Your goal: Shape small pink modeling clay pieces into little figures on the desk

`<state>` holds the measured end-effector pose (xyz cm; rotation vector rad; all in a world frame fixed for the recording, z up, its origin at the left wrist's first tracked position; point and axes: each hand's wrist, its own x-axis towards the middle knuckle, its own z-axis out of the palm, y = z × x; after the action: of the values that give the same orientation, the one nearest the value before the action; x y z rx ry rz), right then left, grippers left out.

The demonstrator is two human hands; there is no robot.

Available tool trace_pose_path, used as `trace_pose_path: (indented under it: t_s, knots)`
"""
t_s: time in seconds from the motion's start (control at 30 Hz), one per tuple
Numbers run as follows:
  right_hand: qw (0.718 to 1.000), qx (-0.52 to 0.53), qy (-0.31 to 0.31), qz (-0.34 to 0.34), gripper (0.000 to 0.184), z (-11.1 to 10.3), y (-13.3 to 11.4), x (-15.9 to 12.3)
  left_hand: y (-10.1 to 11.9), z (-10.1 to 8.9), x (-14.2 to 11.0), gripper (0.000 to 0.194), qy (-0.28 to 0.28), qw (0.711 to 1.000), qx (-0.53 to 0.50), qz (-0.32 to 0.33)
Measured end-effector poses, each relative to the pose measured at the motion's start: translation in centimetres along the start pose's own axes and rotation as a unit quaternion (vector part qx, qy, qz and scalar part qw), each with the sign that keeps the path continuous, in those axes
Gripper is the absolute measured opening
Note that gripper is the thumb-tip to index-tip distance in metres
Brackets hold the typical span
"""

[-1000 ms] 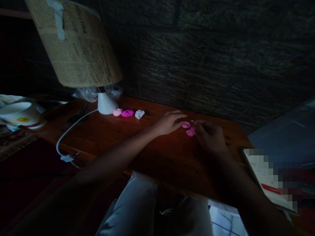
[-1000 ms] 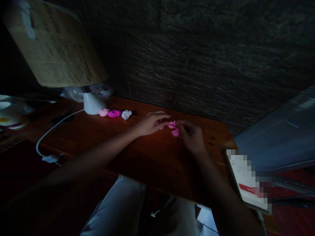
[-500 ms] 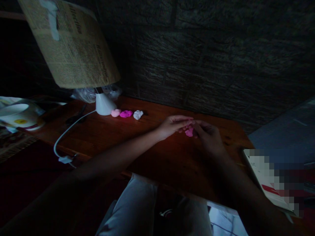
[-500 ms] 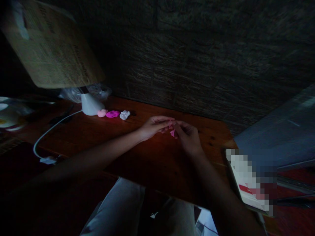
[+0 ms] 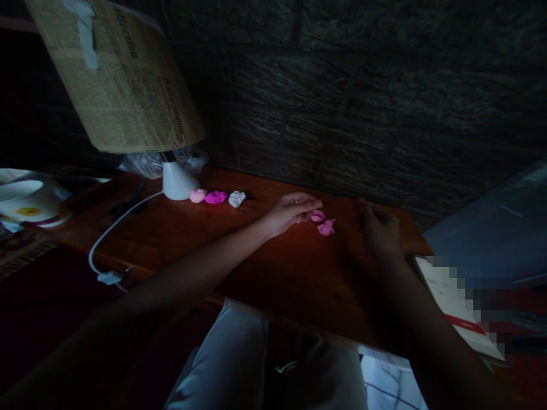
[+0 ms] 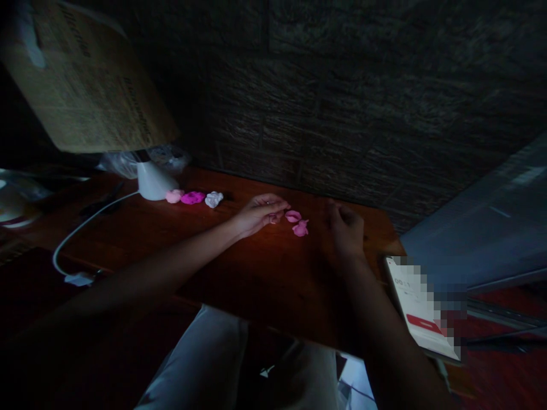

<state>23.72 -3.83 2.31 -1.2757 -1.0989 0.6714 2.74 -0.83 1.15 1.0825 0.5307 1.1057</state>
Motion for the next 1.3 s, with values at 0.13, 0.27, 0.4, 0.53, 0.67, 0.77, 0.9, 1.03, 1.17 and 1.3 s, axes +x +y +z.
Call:
trace_pose_path:
  t_s: [0.13,0.27,0.4,0.53,0.67,0.77,0.9,1.03,1.17,1.3]
  knots:
    - [0.999,-0.024,-0.027,0.041,0.037,-1.2,0.4,0.8,0.1,-0.4,0.2,0.019,0.018,1.000,0.010,-0.004]
    - [0.978,-0.062,-0.184,0.077,0.042,-1.7,-0.1,0.8,0.2,-0.8,0.4,0.018,0.029,1.000,-0.011,-0.004]
    - [0.932,-0.127,-0.337,0.051,0.044,-1.4,-0.3,0.2,0.2,-1.0,0.6,0.022,0.035,0.999,-0.012,-0.017]
    - [0.922,-0.140,-0.360,0.032,0.044,-0.8,0.1,-0.2,0.0,-0.9,0.6,0.020,0.040,0.999,0.004,-0.010]
    - [0.930,-0.122,-0.347,0.023,0.049,-0.5,0.0,-0.5,-0.1,-0.9,0.6,0.028,0.044,0.999,0.025,-0.015]
    - [0.934,-0.117,-0.339,0.006,0.049,-0.3,-0.3,-0.7,-0.1,-0.9,0.6,0.029,0.044,0.998,0.031,-0.020]
    - [0.928,-0.122,-0.353,-0.003,0.045,-0.2,-0.2,-1.0,0.0,-0.8,0.6,0.024,0.036,0.999,0.036,-0.018]
    - [0.926,-0.121,-0.358,-0.005,0.043,-0.2,0.6,-0.8,0.0,-0.7,0.5,0.026,0.035,0.999,0.029,-0.018]
    - [0.923,-0.144,-0.356,-0.023,0.044,-0.3,1.0,-0.5,-0.1,-0.7,0.4,0.023,0.031,0.999,0.033,-0.016]
    - [0.918,-0.168,-0.358,-0.032,0.045,-0.4,1.1,-0.4,-0.1,-0.7,0.3,0.021,0.012,1.000,0.018,-0.017]
